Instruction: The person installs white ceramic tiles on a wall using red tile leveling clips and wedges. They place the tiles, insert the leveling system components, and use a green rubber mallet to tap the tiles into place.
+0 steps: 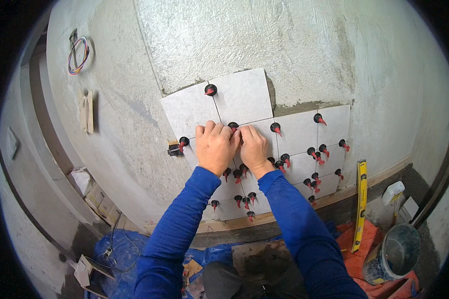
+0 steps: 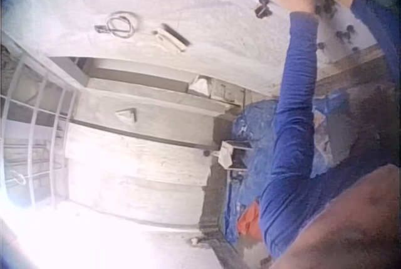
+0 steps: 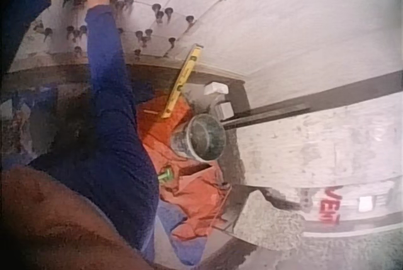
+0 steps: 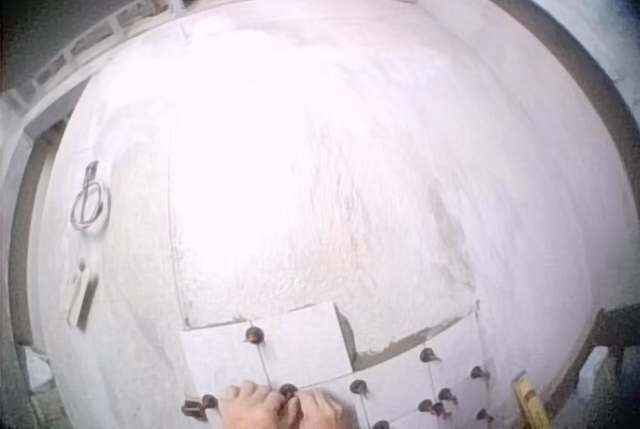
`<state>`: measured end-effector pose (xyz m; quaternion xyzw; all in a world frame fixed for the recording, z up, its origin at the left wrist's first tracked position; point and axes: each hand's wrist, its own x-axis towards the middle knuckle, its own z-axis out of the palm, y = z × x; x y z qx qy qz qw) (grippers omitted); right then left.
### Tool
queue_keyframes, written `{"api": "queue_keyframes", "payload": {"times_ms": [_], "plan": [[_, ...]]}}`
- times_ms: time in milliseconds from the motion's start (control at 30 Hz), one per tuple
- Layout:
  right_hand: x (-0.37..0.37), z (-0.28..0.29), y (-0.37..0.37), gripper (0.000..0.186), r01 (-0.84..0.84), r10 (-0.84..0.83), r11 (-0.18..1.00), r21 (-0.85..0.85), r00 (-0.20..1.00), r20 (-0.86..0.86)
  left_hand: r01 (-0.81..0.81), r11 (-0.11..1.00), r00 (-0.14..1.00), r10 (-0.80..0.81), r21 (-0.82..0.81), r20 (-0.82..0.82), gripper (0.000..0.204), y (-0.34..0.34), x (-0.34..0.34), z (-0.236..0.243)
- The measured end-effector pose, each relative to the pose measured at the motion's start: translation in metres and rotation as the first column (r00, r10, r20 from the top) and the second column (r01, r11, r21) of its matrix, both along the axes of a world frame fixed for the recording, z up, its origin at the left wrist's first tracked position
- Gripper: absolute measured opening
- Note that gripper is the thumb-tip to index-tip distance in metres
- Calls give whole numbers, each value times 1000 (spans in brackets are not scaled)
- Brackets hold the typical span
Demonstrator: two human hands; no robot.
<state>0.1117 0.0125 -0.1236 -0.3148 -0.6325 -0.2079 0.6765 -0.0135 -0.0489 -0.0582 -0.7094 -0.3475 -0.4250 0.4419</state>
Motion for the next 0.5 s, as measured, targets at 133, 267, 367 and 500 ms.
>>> {"api": "queue_keyframes", "payload": {"times_ms": [133,267,367,500], "plan": [[0,-2,3,14,-28,28,999,15,999,-25,-45,999,998,44,15,34,18,0,8,-2],[0,-2,5,15,-72,73,997,31,996,-41,-35,999,999,34,20,39,14,-4,8,-4],[1,-1,6,17,-91,94,995,49,994,-55,1,1000,999,0,1,-38,14,-4,1,-3],[1,2,6,18,-71,73,996,49,997,-36,47,999,997,-49,-24,-66,13,-3,-5,-2]]}}
